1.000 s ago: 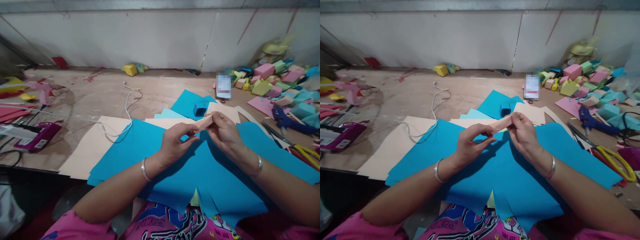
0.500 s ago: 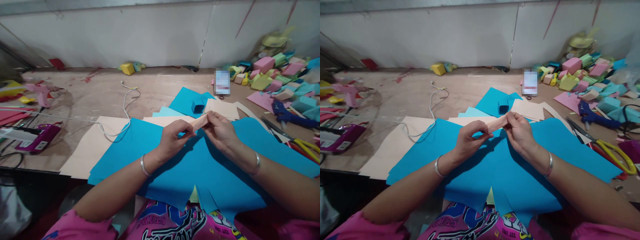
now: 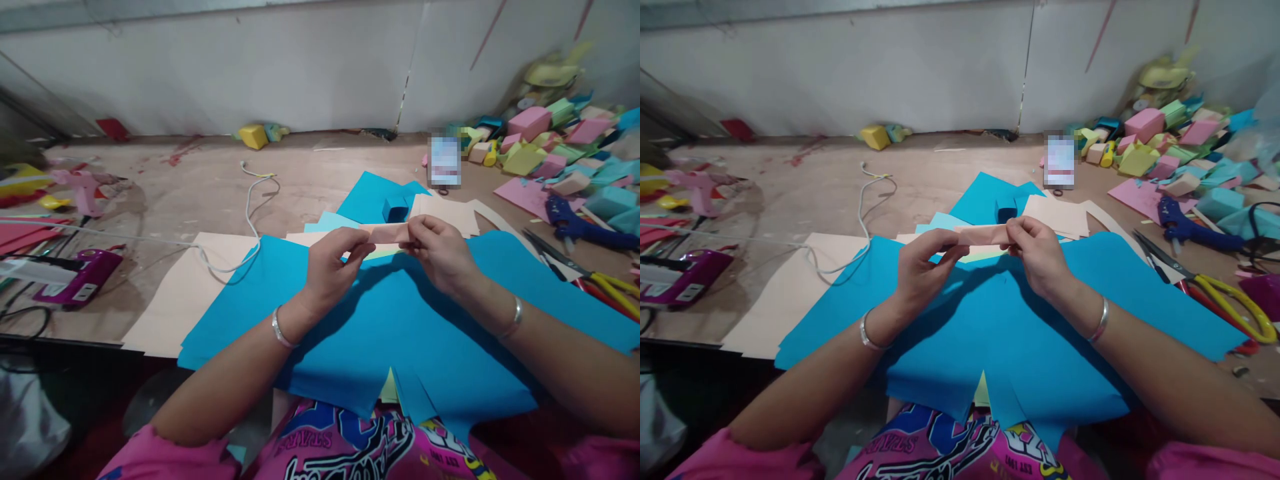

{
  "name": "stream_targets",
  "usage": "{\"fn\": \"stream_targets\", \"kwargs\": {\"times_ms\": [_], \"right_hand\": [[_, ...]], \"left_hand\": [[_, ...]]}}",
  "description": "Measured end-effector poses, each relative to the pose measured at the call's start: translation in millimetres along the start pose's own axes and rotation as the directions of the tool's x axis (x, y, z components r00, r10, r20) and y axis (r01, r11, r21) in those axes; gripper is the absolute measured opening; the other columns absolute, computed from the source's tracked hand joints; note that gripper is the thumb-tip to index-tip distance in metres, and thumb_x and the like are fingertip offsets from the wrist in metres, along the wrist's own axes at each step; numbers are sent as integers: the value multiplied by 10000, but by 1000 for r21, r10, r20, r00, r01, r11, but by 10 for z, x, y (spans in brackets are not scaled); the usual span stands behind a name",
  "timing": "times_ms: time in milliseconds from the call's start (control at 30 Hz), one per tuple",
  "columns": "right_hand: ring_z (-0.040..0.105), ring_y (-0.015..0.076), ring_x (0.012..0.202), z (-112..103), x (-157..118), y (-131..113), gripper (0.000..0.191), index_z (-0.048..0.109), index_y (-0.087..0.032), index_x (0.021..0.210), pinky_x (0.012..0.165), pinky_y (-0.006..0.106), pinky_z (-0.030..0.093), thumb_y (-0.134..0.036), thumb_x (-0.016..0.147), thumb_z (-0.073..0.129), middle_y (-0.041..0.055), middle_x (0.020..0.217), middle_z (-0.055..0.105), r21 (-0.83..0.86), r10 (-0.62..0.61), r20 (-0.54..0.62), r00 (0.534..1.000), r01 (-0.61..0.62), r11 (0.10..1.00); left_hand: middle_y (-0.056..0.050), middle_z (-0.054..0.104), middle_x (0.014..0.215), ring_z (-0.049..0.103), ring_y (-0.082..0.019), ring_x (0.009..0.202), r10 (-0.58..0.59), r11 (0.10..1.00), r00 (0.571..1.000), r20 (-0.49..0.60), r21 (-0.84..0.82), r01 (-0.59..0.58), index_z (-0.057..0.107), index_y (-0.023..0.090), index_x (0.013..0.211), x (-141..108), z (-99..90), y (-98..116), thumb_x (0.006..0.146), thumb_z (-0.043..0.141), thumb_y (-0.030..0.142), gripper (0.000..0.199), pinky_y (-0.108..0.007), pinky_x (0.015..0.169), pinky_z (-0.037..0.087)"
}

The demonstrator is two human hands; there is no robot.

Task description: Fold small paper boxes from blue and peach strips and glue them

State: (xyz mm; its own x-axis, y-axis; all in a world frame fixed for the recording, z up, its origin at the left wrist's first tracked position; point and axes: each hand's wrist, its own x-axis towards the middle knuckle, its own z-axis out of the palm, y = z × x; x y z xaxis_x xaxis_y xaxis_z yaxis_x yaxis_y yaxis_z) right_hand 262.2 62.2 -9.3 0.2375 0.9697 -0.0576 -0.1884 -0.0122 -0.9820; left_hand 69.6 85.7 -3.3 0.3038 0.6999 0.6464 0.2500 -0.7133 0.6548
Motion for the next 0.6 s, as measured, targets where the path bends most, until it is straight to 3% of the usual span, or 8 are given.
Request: {"fn": "stream_targets", "kwargs": {"times_ms": [133, 367, 600], "right_hand": [[499, 145, 605, 4, -5, 0, 268, 626, -257, 665, 536, 296, 392, -450, 799, 755, -9, 645, 537, 4, -91, -60, 994, 92, 996], [477, 149, 611, -11, -21, 22, 234, 646, -263, 727, 591, 309, 406, -455, 831, 729, -18, 648, 523, -39, -214, -55, 975, 212, 976], [503, 163, 654, -21, -49, 32, 228, 648, -279, 752, 613, 314, 432, -475, 853, 703, -2, 688, 543, -69, -259, -54, 964, 255, 965]], "left_hand": [[-4, 678, 736, 629, -114, 668, -166, 972, 986, 7, -169, 165, 658, 180, 753, -3, 17, 40, 780, 785, 246, 145, -240, 637, 545], [6, 694, 675, 620, -99, 604, -311, 941, 949, -51, -155, 300, 670, 177, 678, -6, 32, 101, 744, 807, 236, 163, -231, 607, 534], [-25, 734, 702, 656, -123, 629, -445, 866, 893, -68, -285, 410, 698, 168, 675, -9, 41, 99, 705, 831, 255, 162, -242, 593, 536]]}}
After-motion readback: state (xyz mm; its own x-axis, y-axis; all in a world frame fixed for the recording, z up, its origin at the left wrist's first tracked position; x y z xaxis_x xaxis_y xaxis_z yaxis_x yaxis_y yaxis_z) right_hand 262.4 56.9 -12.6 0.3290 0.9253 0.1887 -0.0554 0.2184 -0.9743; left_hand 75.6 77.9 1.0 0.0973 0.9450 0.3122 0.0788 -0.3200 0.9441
